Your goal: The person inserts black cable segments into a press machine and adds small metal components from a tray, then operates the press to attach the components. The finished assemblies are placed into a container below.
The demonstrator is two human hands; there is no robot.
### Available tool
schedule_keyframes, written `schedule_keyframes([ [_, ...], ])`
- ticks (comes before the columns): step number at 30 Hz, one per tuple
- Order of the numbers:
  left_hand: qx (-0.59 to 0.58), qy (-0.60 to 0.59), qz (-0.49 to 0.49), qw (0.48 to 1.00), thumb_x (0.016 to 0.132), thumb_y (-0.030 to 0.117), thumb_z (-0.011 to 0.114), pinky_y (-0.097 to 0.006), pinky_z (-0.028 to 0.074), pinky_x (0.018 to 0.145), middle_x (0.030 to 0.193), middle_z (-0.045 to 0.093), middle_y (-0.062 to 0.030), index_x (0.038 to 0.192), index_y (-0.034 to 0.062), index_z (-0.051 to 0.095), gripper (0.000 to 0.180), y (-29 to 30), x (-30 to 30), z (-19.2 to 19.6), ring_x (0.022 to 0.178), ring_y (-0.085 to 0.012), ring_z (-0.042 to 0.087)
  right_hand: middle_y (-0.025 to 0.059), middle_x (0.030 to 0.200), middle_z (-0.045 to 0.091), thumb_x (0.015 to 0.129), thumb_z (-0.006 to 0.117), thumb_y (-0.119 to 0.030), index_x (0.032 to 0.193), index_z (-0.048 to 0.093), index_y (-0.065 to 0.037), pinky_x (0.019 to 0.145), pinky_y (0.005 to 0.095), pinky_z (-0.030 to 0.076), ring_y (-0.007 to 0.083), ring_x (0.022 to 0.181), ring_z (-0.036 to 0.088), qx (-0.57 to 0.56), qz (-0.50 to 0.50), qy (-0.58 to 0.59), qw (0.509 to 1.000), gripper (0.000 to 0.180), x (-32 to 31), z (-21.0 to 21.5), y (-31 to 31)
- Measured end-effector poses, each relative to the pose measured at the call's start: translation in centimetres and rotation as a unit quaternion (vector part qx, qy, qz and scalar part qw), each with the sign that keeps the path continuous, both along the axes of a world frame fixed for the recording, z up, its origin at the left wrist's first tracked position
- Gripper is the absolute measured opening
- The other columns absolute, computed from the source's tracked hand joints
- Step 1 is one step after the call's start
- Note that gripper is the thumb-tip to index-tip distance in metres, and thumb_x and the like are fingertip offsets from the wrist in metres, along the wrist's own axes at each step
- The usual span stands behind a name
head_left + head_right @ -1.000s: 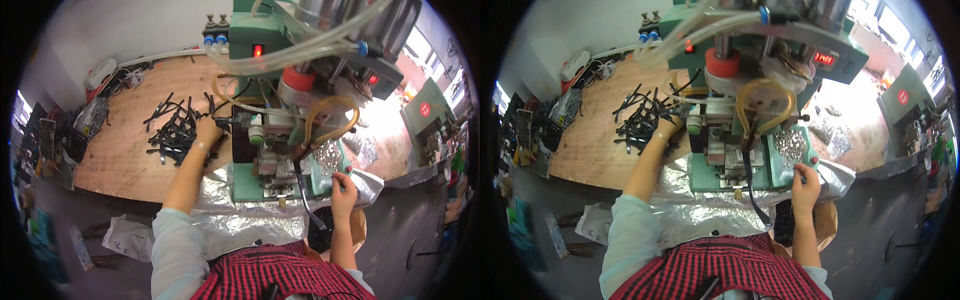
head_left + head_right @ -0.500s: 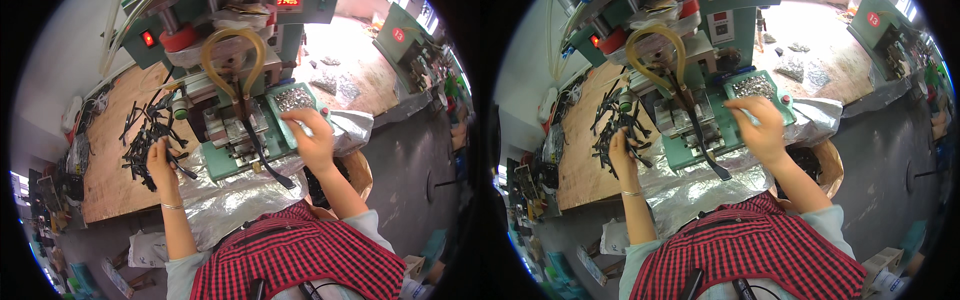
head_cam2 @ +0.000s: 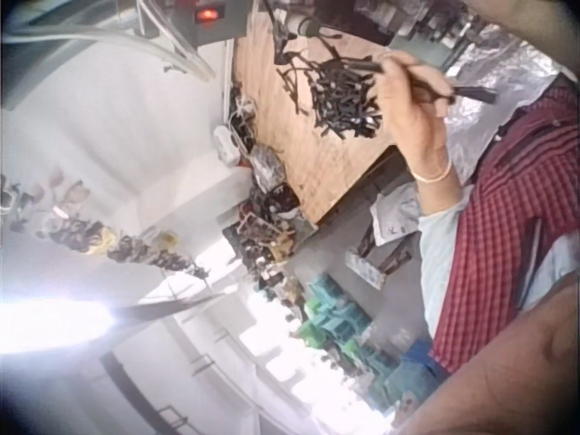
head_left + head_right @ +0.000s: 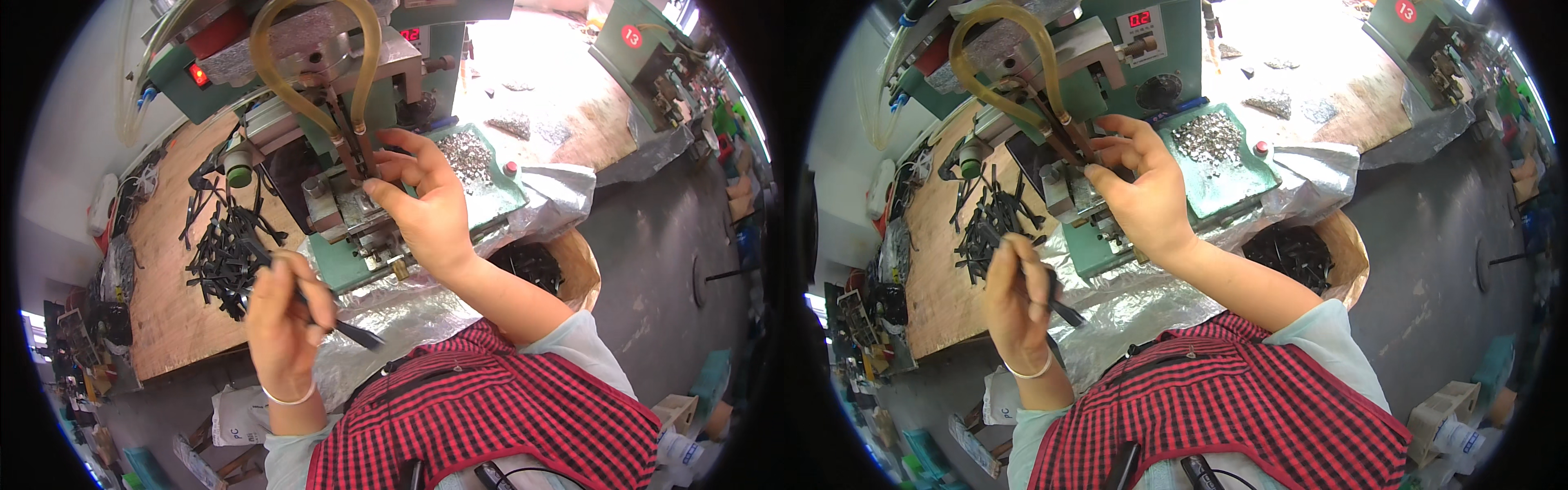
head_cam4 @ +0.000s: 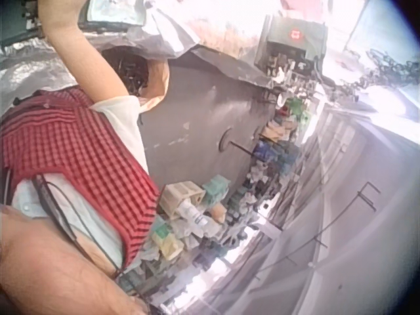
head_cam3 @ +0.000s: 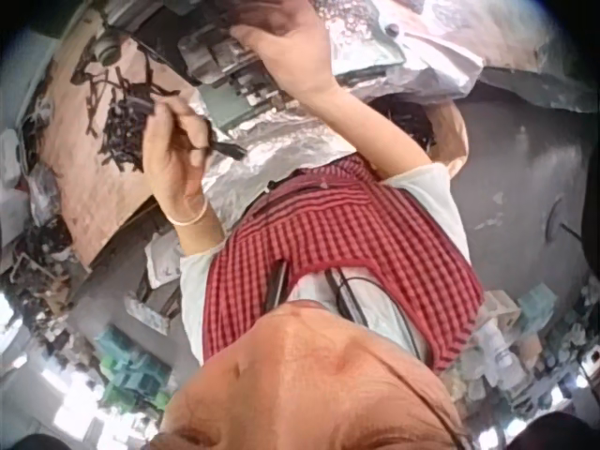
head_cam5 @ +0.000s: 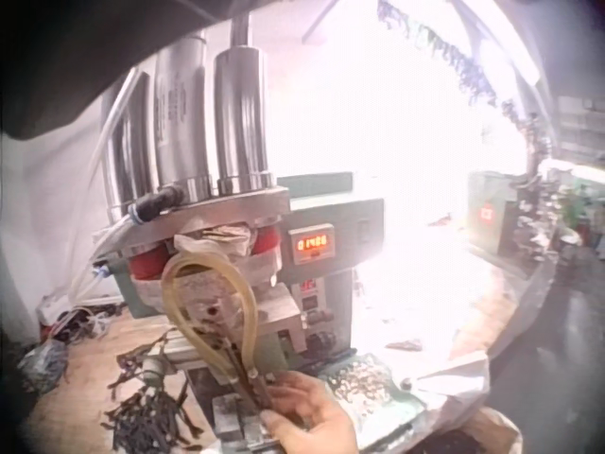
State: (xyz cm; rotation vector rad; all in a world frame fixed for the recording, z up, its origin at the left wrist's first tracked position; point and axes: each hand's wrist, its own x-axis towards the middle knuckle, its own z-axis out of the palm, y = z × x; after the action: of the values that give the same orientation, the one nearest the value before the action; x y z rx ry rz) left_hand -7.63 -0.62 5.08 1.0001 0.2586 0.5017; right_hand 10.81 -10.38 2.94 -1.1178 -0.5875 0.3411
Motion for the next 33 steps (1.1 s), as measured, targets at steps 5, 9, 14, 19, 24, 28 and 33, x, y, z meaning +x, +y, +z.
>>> schedule_keyframes([
  [5,-0.142,0.138,-0.172,0.965,0.114,0.032,0.046,-0.02,0.034,0.039,0.073,0.066,-0.011,0.102,0.0027,0.061,0.035,-2.6,6.0,-0.6,0.045,-0.0111,0.049,0.0157,0.127,0.068,0.09,0.068,-0.001,0.141,0.056,0.001,0.104,0.0351,0.05,0.0191,0.119,0.063,-0.058,0.051,-0.06,0.995,0.053,0.1,0.8,-3.5],
  [9,-0.253,0.105,-0.173,0.946,0.112,0.031,0.052,-0.018,0.029,0.037,0.072,0.066,-0.0082,0.099,0.0067,0.062,0.029,-1.3,8.6,-3.0,0.044,-0.0069,0.046,0.0072,0.124,0.071,0.09,0.073,-0.005,0.136,0.064,-0.007,0.099,0.0333,0.051,0.0178,0.111,0.063,-0.205,-0.032,-0.135,0.969,0.048,6.5,-1.6,-5.3],
  [14,-0.236,0.144,-0.176,0.945,0.11,0.032,0.056,-0.018,0.029,0.037,0.069,0.065,-0.0061,0.096,0.0082,0.065,0.029,-2.6,7.7,-2.4,0.042,-0.0064,0.044,0.0054,0.11,0.068,0.095,0.068,-0.003,0.133,0.064,-0.006,0.086,0.0262,0.05,0.0107,0.094,0.06,-0.096,-0.186,-0.092,0.974,0.038,10.5,-5.0,-8.6],
  [19,-0.21,0.145,-0.129,0.958,0.113,0.029,0.048,-0.025,0.05,0.05,0.06,0.06,-0.0005,0.096,0.0095,0.062,0.029,-3.0,8.7,-2.7,0.036,-0.0056,0.041,0.0079,0.113,0.071,0.097,0.066,-0.005,0.131,0.064,-0.002,0.087,0.0287,0.051,0.0142,0.097,0.064,-0.117,-0.249,-0.113,0.955,0.034,11.2,-6.5,-8.8],
  [24,-0.21,0.096,-0.13,0.964,0.11,0.03,0.055,-0.019,0.028,0.037,0.071,0.066,-0.0086,0.095,0.0056,0.065,0.03,-2.7,8.7,-3.6,0.043,-0.0064,0.043,0.0123,0.106,0.075,0.089,0.071,-0.008,0.112,0.074,-0.006,0.09,0.0348,0.054,0.0255,0.1,0.071,-0.317,-0.196,-0.243,0.896,0.023,10.3,-9.0,-10.3],
  [28,-0.198,0.106,-0.136,0.965,0.111,0.03,0.055,-0.019,0.03,0.038,0.073,0.067,-0.0088,0.098,0.0037,0.066,0.032,-2.7,8.6,-3.7,0.044,-0.0071,0.045,0.0105,0.098,0.07,0.083,0.077,-0.012,0.098,0.075,-0.01,0.09,0.0442,0.053,0.0334,0.1,0.067,-0.412,-0.204,-0.301,0.836,0.015,8.7,-9.6,-10.1],
  [33,-0.097,0.097,-0.223,0.965,0.109,0.033,0.058,-0.022,0.051,0.053,0.092,0.075,-0.0116,0.107,0.0024,0.066,0.032,-1.1,6.2,-4.1,0.065,-0.012,0.067,0.0124,0.092,0.067,0.083,0.075,-0.011,0.087,0.07,-0.005,0.089,0.0468,0.051,0.0362,0.098,0.065,-0.413,-0.219,-0.401,0.788,0.009,10.2,-11.6,-8.9],
])
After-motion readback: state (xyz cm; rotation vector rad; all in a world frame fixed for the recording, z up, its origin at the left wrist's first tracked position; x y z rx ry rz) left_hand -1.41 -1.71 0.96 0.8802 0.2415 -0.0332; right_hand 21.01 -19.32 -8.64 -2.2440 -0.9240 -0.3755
